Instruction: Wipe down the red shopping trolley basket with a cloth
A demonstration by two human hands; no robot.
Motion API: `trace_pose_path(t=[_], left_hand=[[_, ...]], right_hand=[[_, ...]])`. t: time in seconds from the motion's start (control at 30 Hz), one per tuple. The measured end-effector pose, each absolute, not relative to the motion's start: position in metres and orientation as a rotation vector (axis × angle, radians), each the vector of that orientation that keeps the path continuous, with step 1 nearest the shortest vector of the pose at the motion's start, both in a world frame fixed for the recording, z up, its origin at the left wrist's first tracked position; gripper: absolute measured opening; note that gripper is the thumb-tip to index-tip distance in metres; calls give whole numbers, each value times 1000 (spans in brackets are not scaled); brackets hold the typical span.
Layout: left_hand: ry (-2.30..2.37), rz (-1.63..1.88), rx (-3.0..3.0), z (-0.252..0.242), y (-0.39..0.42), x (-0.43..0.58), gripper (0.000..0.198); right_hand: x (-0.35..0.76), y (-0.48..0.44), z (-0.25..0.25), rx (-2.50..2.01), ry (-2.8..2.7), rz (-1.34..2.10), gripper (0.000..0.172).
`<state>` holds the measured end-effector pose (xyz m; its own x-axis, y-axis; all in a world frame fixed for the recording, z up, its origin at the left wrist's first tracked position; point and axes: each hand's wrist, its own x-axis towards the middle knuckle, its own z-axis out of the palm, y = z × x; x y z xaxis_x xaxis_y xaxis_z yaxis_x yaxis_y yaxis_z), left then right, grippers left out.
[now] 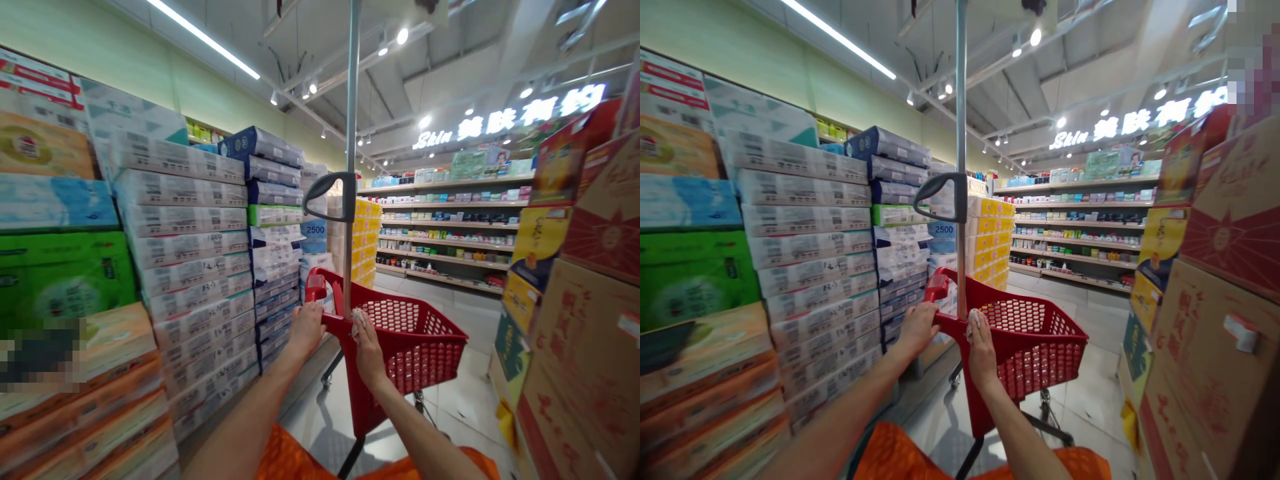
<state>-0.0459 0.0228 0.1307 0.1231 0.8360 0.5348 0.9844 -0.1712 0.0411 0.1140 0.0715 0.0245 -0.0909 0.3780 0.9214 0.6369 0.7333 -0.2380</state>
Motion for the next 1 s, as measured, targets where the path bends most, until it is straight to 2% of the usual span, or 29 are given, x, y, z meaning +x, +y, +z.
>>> trace_pose_path(t=[0.2, 0.4, 0.47, 0.57, 0.63, 0.77, 0.9, 1.0], left_hand=[[-1737, -678, -2105, 132, 0, -20, 25], [-1529, -753, -2231, 127, -13, 10, 26], [-1491, -793, -2302, 127, -14, 10, 36], [-1637, -825, -2338, 125, -9, 6, 70], [-1737, -793, -2327, 122, -7, 9, 82], [-1758, -728, -2299, 116, -8, 25, 74], [-1616, -679, -2391, 121, -7, 18, 71], [-1783, -672, -2243, 126, 0, -11, 67]], right_hand=[[147, 72, 27, -829, -1756, -122, 41], [192, 85, 33, -1039, -1686, -38, 44], [201, 78, 34, -1072, -1644, -16, 45], [202, 50, 38, -1079, -1551, 36, 43], [195, 27, 46, -1053, -1492, 45, 41], [187, 5, 77, -992, -1571, 18, 38], [203, 25, 113, -1284, -1714, 102, 32], [219, 40, 131, -1464, -1790, 149, 28]])
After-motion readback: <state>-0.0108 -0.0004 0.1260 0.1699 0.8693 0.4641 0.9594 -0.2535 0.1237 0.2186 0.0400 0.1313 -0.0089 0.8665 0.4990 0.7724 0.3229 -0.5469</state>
